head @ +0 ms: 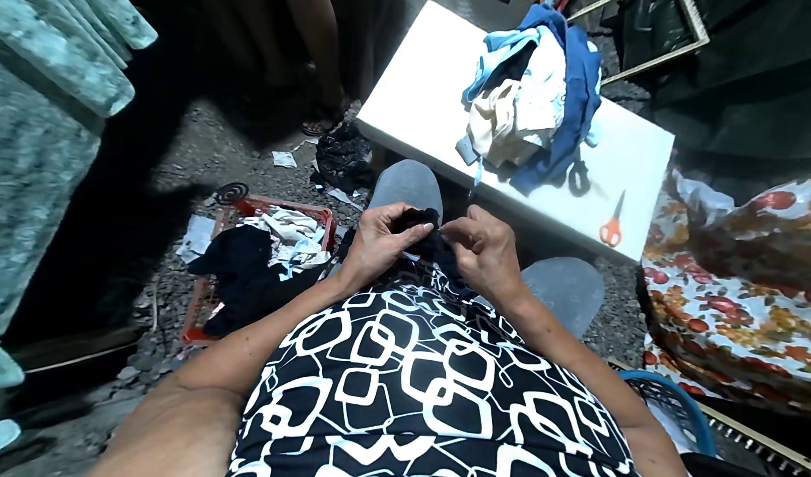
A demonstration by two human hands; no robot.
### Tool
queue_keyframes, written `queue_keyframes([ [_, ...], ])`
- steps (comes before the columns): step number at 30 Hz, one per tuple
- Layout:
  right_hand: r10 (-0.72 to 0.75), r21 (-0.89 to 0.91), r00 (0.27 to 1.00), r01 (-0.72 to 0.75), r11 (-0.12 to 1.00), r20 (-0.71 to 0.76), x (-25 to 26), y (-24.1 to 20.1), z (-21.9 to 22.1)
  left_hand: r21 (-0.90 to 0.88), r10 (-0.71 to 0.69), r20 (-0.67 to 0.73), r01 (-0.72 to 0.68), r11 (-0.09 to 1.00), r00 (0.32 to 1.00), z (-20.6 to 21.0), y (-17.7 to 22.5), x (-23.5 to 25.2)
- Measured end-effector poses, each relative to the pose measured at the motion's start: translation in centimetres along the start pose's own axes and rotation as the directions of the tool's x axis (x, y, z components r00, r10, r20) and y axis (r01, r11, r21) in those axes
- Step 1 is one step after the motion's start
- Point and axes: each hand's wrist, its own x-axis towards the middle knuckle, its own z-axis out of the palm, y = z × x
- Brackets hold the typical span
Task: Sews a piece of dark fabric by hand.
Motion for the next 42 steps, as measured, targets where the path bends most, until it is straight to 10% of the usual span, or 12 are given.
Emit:
queue_keyframes([
  [22, 0.103, 0.482, 0.991, -0.132, 0.866, 0.087, 0.2, 0.7, -0.5, -0.547, -0.298, -0.008, 0.245, 0.8, 0.955, 0.7, -1.8, 2.5],
  [42, 0.127, 0.558, 0.987, -0.162, 0.814, 0.101, 0.3, 0.9, -0.3, -0.411, -0.289, 0.028, 0.274, 0.869, 0.957, 0.3, -2.0, 2.7],
])
